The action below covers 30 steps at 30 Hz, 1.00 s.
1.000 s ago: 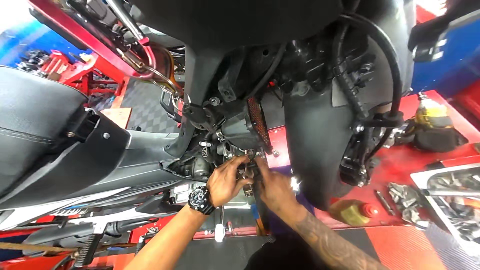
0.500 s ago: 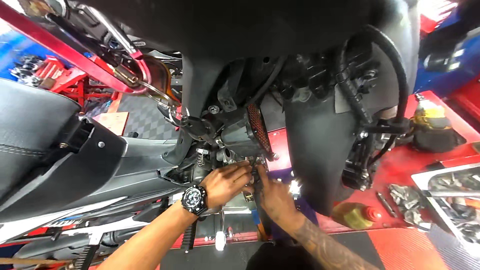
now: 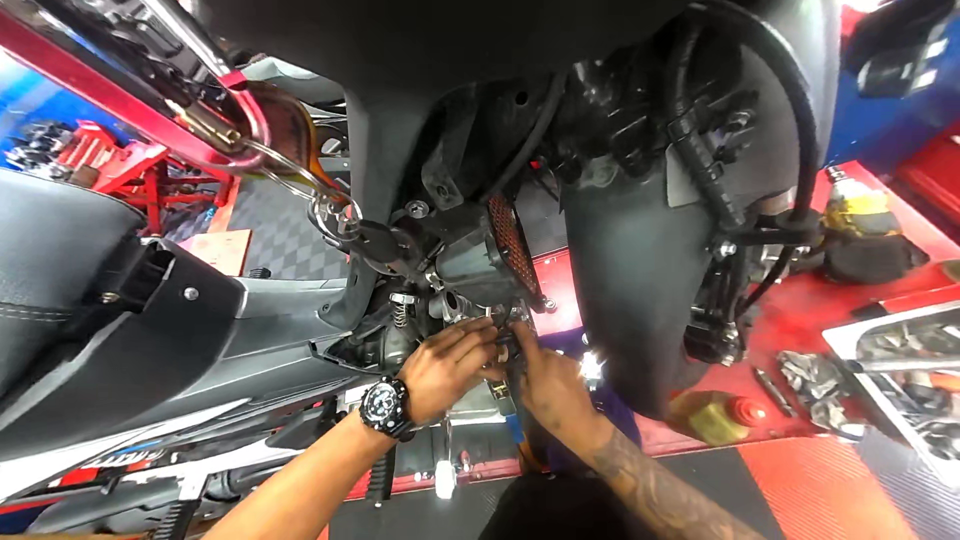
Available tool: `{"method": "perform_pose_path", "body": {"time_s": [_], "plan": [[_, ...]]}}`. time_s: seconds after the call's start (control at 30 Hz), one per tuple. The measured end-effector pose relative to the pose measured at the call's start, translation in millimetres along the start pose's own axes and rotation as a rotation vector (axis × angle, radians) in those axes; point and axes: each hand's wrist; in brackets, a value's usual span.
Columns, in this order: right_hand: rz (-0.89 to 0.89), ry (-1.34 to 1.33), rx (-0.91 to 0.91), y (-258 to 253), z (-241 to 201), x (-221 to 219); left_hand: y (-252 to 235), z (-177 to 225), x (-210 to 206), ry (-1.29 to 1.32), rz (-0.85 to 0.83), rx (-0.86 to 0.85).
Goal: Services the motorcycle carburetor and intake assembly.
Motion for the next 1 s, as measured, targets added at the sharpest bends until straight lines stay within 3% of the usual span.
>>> {"method": "perform_pose_path", "body": {"time_s": [0.3, 0.47, 0.6, 0.7, 0.9, 1.0], "plan": [[-0.108, -0.017, -0.009, -9, 1, 14, 0, 2, 0, -0.065, -0.011, 0.008], [-0.220, -0.230, -0.030, -17, 8, 26, 8, 11, -21, -0.020, 0.172, 0.127], [-0.111, -0.608, -0.245, -14, 1, 31, 11, 24, -36, 0.021, 0.308, 0.269], [-0.002, -0.788, -0.303, -23, -9, 36, 12, 30, -48, 0.041, 0.408, 0.321], [0.041, -0.716, -0.293, -63, -14, 39, 9, 40, -74, 0.035, 0.598, 0.423], [0.125, -0.748, -0.178, -86, -3, 19, 3, 43, -88, 0.023, 0.713, 0.470]]}}
Point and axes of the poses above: each hand's wrist, its own y-axis away from the middle knuckle, its own x-axis out of the back of the hand, z = x × y
